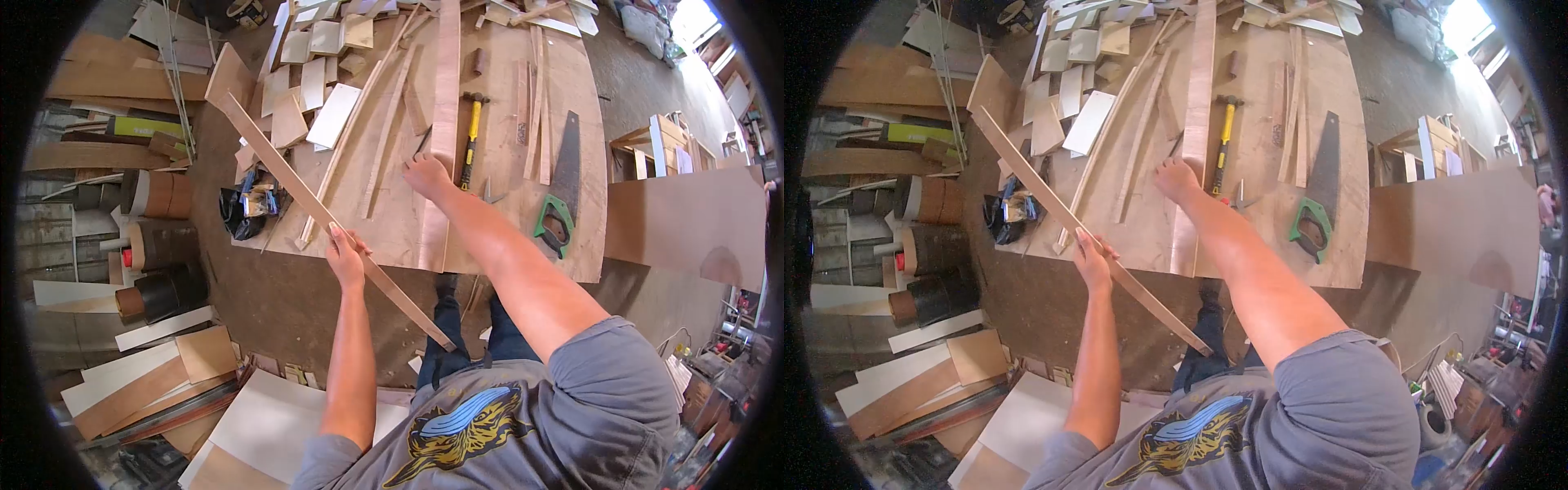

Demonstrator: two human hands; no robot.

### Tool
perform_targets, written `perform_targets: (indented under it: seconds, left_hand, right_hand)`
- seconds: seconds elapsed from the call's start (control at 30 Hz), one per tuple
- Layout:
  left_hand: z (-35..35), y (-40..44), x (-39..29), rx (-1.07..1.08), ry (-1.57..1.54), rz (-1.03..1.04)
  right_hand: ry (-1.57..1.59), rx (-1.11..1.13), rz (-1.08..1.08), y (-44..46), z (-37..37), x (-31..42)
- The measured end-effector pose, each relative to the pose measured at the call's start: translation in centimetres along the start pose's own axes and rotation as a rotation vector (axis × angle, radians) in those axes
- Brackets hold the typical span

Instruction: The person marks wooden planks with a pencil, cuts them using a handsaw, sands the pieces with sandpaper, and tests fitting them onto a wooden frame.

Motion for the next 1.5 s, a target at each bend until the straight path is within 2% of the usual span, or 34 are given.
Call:
perform_targets:
  seconds: [0.03,0.13,0.23,0.33,0.43,0.53,0.57,0.6,0.7,0.83,0.97,1.07,1.1,1.2,1.33,1.5]
  left_hand:
    - [-0.3,0.2,-0.9,-0.008,-0.005,0.010]
    - [-0.4,1.0,-3.9,-0.004,0.020,0.055]
    - [-0.6,1.4,-4.9,0.093,0.099,0.058]
    - [-0.2,0.1,-4.7,0.198,0.229,-0.046]
    - [0.6,-2.4,-3.7,0.304,0.341,-0.125]
    - [2.7,-5.4,-2.9,0.440,0.348,-0.207]
    - [3.9,-6.8,-2.9,0.496,0.362,-0.216]
    - [5.1,-8.3,-2.8,0.557,0.378,-0.227]
    - [7.7,-12.3,-0.2,0.774,0.428,-0.277]
    - [12.2,-18.2,2.4,1.020,0.473,-0.359]
    - [18.0,-25.1,6.1,1.263,0.494,-0.407]
    - [22.8,-31.0,9.6,1.430,0.540,-0.427]
    - [24.4,-33.1,10.7,1.484,0.551,-0.438]
    - [29.4,-39.8,13.7,1.637,0.565,-0.456]
    - [35.5,-49.1,16.7,1.756,0.667,-0.452]
    - [41.1,-58.6,19.8,1.876,0.693,-0.454]
  right_hand:
    - [-0.007,-0.058,-0.023,0.1,0.2,0.2]
    - [-0.066,-0.027,-0.238,0.4,-0.1,0.3]
    - [-0.010,-0.170,-0.262,-0.1,-1.7,0.4]
    - [0.235,-0.365,-0.120,-1.0,-4.1,1.1]
    - [0.617,-0.670,0.180,-3.2,-10.5,0.7]
    - [1.089,-0.736,0.641,-7.5,-16.4,-1.8]
    - [1.213,-0.829,0.770,-9.4,-18.4,-3.1]
    - [1.445,-0.799,0.862,-11.2,-18.0,-4.5]
    - [1.733,-0.899,1.055,-18.1,-20.2,-9.6]
    - [1.739,-0.813,1.208,-31.1,-22.5,-13.9]
    - [1.601,-1.076,1.270,-44.9,-22.7,-15.7]
    - [1.448,-1.192,1.428,-55.2,-23.0,-16.5]
    - [1.284,-1.255,1.448,-58.4,-21.8,-16.8]
    - [1.225,-1.376,1.565,-68.4,-22.5,-17.4]
    - [0.965,-1.424,1.801,-80.3,-22.7,-18.0]
    - [0.754,-1.462,1.968,-92.4,-21.6,-19.2]
Point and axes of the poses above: each hand's wrist, its own y-axis towards the middle knuckle, its own z-axis out of the palm, x = y × z, the point moved 1 cm from there along y, towards the middle knuckle, and after that the axes turned 11 degrees about -y, right-handed, at the moved point
